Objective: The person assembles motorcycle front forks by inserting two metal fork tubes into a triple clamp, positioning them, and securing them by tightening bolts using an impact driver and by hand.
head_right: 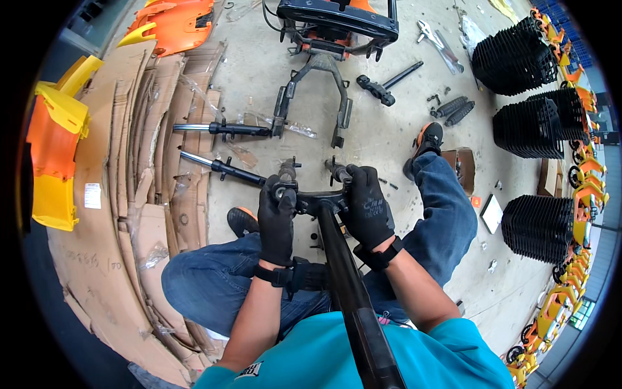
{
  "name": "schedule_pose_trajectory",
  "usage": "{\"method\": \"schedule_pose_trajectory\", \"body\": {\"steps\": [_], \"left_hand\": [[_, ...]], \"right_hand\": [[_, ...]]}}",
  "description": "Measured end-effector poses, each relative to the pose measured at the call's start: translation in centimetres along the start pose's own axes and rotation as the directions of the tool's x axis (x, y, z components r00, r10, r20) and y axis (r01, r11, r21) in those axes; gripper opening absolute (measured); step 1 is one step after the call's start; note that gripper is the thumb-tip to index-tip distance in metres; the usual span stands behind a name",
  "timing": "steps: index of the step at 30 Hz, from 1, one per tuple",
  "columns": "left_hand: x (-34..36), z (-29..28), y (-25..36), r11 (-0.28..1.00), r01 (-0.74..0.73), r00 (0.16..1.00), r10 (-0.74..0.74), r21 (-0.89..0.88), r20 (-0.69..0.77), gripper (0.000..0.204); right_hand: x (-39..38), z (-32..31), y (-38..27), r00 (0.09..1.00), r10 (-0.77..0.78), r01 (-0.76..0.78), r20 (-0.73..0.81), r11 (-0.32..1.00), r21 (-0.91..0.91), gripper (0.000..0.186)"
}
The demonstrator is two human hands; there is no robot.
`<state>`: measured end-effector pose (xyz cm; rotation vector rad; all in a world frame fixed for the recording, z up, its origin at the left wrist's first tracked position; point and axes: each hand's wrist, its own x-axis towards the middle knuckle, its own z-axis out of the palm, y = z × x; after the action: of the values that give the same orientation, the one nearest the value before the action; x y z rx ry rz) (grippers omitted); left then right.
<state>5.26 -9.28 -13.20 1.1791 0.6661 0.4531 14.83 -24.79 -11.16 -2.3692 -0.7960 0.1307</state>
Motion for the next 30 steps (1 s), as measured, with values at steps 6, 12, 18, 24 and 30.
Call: {"method": "schedule_pose_trajectory", "body": {"steps": [6, 12, 18, 24, 30], "left_hand": [[-0.9, -1.1, -1.3, 0.993, 0.114, 0.993, -0.115, 0.035, 0.039, 0.051], [-2.6, -0.6, -1.8, 0.993, 0.069, 0.998, -0.069, 0.091, -0.011, 0.053], [-2.0, 0.7, -0.5, 0.984, 0.141, 0.989, -0.145, -0.108, -0.024, 0.056], [-2.3, 0.6, -1.2, 0.995, 0.100, 0.992, -0.098, 0.016, -0.084, 0.062], [-2.3, 0.6, -0.6, 0.984, 0.168, 0.983, -0.172, -0.061, -0.067, 0.080]], "right_hand": [[0.4, -1.1, -0.9, 0.996, 0.054, -0.053, 0.077, 0.999, -0.011, 0.066], [1.4, -2.1, 0.4, 0.989, -0.048, 0.047, 0.143, 0.999, 0.014, 0.068], [2.1, -1.4, 0.9, 0.988, -0.013, 0.020, 0.153, 0.999, -0.041, 0.059], [1.6, -0.7, 1.6, 0.993, -0.049, 0.059, 0.103, 0.994, -0.094, 0.046], [1.2, -0.6, 1.7, 0.996, -0.023, 0.035, 0.087, 0.990, -0.138, 0.045]]}}
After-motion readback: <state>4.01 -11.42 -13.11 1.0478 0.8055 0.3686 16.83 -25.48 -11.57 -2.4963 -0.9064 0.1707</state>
